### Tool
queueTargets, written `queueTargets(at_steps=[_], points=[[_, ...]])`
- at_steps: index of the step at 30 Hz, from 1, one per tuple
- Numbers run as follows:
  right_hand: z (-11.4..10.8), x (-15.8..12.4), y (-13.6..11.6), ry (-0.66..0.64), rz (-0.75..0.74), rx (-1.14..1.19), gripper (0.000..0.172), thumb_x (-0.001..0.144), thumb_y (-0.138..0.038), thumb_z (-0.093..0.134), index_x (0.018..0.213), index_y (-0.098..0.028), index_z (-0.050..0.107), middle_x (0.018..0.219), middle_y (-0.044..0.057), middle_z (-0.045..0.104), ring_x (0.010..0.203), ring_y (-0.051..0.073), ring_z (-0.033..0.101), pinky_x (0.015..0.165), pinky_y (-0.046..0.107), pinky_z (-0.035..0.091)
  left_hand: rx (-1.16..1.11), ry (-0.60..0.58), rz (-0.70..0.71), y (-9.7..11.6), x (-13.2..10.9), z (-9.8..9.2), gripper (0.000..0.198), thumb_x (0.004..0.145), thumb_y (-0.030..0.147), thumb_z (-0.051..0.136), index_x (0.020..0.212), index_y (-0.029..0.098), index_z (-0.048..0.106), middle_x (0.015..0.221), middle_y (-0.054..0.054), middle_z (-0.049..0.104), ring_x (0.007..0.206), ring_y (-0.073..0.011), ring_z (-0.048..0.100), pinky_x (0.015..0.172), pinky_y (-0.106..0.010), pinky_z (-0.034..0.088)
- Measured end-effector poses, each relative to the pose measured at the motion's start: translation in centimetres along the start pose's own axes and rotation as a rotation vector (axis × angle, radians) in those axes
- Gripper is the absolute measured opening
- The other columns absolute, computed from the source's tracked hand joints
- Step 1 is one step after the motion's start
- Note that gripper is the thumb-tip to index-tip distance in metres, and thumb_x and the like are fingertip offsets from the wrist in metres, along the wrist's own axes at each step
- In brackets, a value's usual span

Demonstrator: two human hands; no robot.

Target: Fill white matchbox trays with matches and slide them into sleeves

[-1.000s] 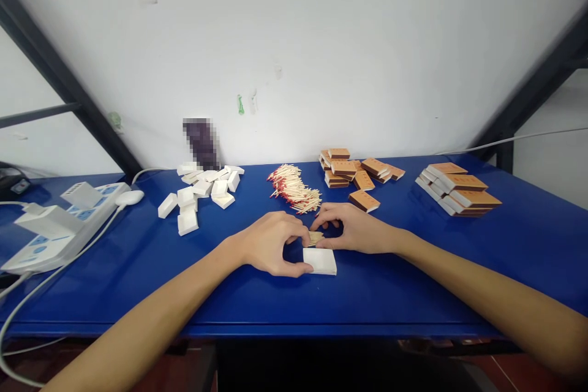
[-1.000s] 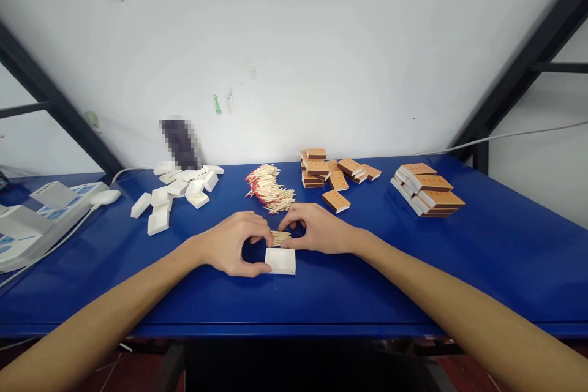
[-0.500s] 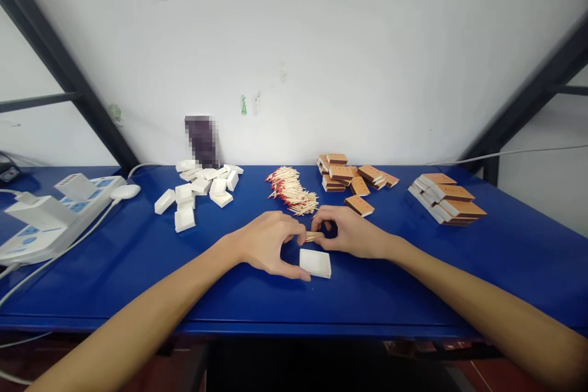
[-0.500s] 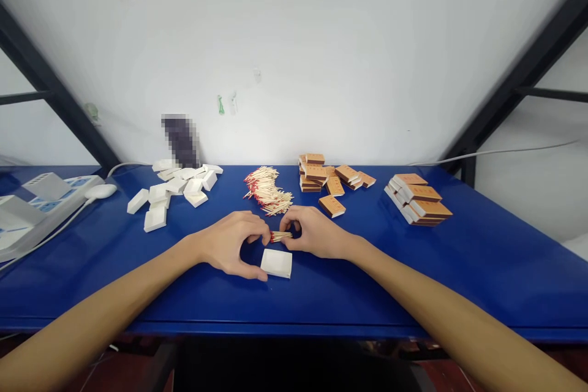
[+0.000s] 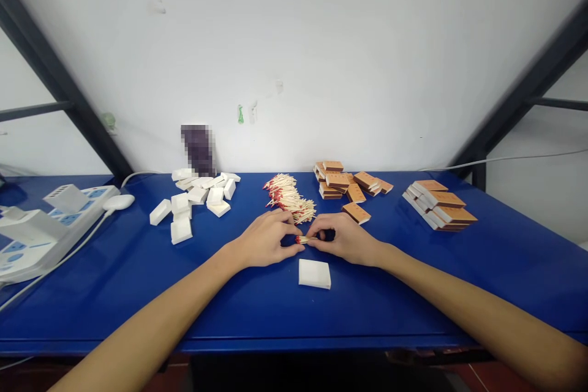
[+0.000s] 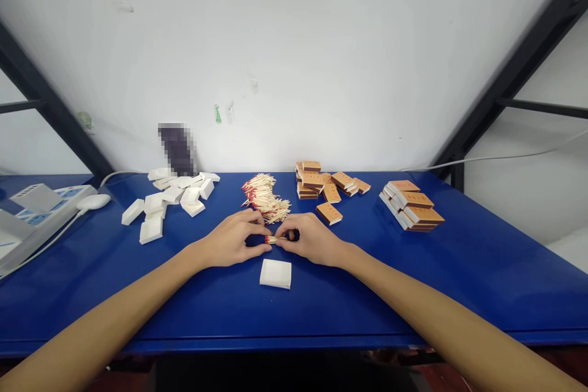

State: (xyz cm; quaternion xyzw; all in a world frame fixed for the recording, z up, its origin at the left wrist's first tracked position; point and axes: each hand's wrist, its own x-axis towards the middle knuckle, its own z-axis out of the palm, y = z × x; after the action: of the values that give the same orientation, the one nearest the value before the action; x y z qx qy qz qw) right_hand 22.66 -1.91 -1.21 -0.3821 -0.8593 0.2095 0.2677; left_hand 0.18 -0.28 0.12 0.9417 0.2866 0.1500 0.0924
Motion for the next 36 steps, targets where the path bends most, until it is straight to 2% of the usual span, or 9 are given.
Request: queueTargets(at_steps=[9, 13, 17, 20, 23, 27, 29, 32, 36], points=[[0.7, -0.1, 0.1, 0.067, -0.218, -0.148, 0.013, 0.093, -0.023, 0.060, 0.093, -0.019, 0.073, 0.086, 0.004, 0.073, 0.080, 0.016, 0.064, 0.075, 0.029, 0.047, 0.016, 0.024, -0.081, 0.6, 0.4, 0.4, 0.010, 0.083, 0.024, 0.061, 0.086, 0.017, 0.068, 0.081, -0.002, 0.066, 0.081, -0.0184, 0.058, 0.075, -0.030, 0.042], [1.1, -0.2, 0.4, 0.097, -0.271, -0.237, 0.012, 0.091, -0.019, 0.061, 0.091, -0.019, 0.073, 0.080, 0.004, 0.073, 0.075, 0.017, 0.063, 0.073, 0.030, 0.047, 0.010, 0.044, -0.077, 0.6, 0.5, 0.5, 0.007, 0.080, 0.022, 0.061, 0.083, 0.017, 0.066, 0.081, -0.002, 0.067, 0.081, -0.0181, 0.058, 0.073, -0.029, 0.043], [1.3, 0.0, 0.6, 0.136, -0.309, -0.209, 0.011, 0.087, -0.016, 0.061, 0.084, -0.018, 0.071, 0.077, 0.003, 0.073, 0.071, 0.016, 0.063, 0.071, 0.030, 0.047, -0.007, 0.049, -0.040, 0.3, 0.5, 0.5, 0.006, 0.079, 0.021, 0.063, 0.082, 0.017, 0.066, 0.079, -0.001, 0.067, 0.079, -0.0172, 0.057, 0.073, -0.028, 0.042], [0.7, -0.1, -0.1, 0.151, -0.264, -0.141, 0.009, 0.086, -0.019, 0.063, 0.083, -0.017, 0.072, 0.074, 0.002, 0.073, 0.066, 0.014, 0.063, 0.065, 0.027, 0.047, -0.059, 0.086, -0.003, 0.5, 0.4, 0.1, 0.006, 0.077, 0.019, 0.064, 0.082, 0.017, 0.067, 0.076, 0.000, 0.067, 0.075, -0.0154, 0.056, 0.072, -0.027, 0.042], [-0.5, -0.8, -2.0, 0.126, -0.183, -0.043, 0.011, 0.086, -0.023, 0.063, 0.082, -0.017, 0.072, 0.075, 0.002, 0.073, 0.064, 0.013, 0.063, 0.060, 0.024, 0.046, -0.143, 0.130, 0.040, 1.3, 0.1, -0.7, 0.006, 0.077, 0.019, 0.065, 0.082, 0.017, 0.068, 0.074, 0.002, 0.066, 0.072, -0.0131, 0.055, 0.070, -0.025, 0.042], [-1.5, -2.5, -4.7, -0.016, -0.051, 0.033, 0.009, 0.083, -0.025, 0.068, 0.082, -0.019, 0.075, 0.071, 0.000, 0.072, 0.061, 0.011, 0.062, 0.057, 0.021, 0.045, -0.220, 0.043, 0.156, 2.8, -0.7, -1.2, 0.006, 0.075, 0.020, 0.068, 0.080, 0.017, 0.069, 0.076, 0.001, 0.063, 0.072, -0.0120, 0.056, 0.071, -0.024, 0.043], [-1.5, -3.0, -5.3, -0.074, -0.029, -0.018, 0.005, 0.079, -0.022, 0.071, 0.080, -0.020, 0.076, 0.069, -0.001, 0.070, 0.059, 0.011, 0.060, 0.055, 0.021, 0.042, -0.215, -0.006, 0.176, 3.2, -1.0, -1.0, 0.008, 0.074, 0.021, 0.069, 0.081, 0.017, 0.070, 0.079, 0.000, 0.061, 0.075, -0.0126, 0.056, 0.073, -0.024, 0.044], [-1.2, -3.1, -5.5, -0.146, 0.009, -0.098, 0.006, 0.078, -0.020, 0.071, 0.079, -0.022, 0.077, 0.068, -0.001, 0.069, 0.060, 0.011, 0.058, 0.057, 0.022, 0.040, -0.204, -0.054, 0.153, 3.2, -1.2, -0.5, 0.010, 0.075, 0.023, 0.069, 0.084, 0.018, 0.071, 0.083, 0.000, 0.059, 0.078, -0.0130, 0.056, 0.075, -0.024, 0.045], [-1.0, -3.0, -5.2, -0.204, 0.045, -0.112, 0.014, 0.087, -0.032, 0.068, 0.084, -0.024, 0.078, 0.071, 0.000, 0.072, 0.066, 0.014, 0.059, 0.062, 0.025, 0.039, -0.233, -0.084, 0.137, 2.7, -1.2, -0.4, 0.011, 0.077, 0.023, 0.068, 0.086, 0.018, 0.071, 0.092, -0.001, 0.060, 0.083, -0.0131, 0.058, 0.080, -0.025, 0.046]])
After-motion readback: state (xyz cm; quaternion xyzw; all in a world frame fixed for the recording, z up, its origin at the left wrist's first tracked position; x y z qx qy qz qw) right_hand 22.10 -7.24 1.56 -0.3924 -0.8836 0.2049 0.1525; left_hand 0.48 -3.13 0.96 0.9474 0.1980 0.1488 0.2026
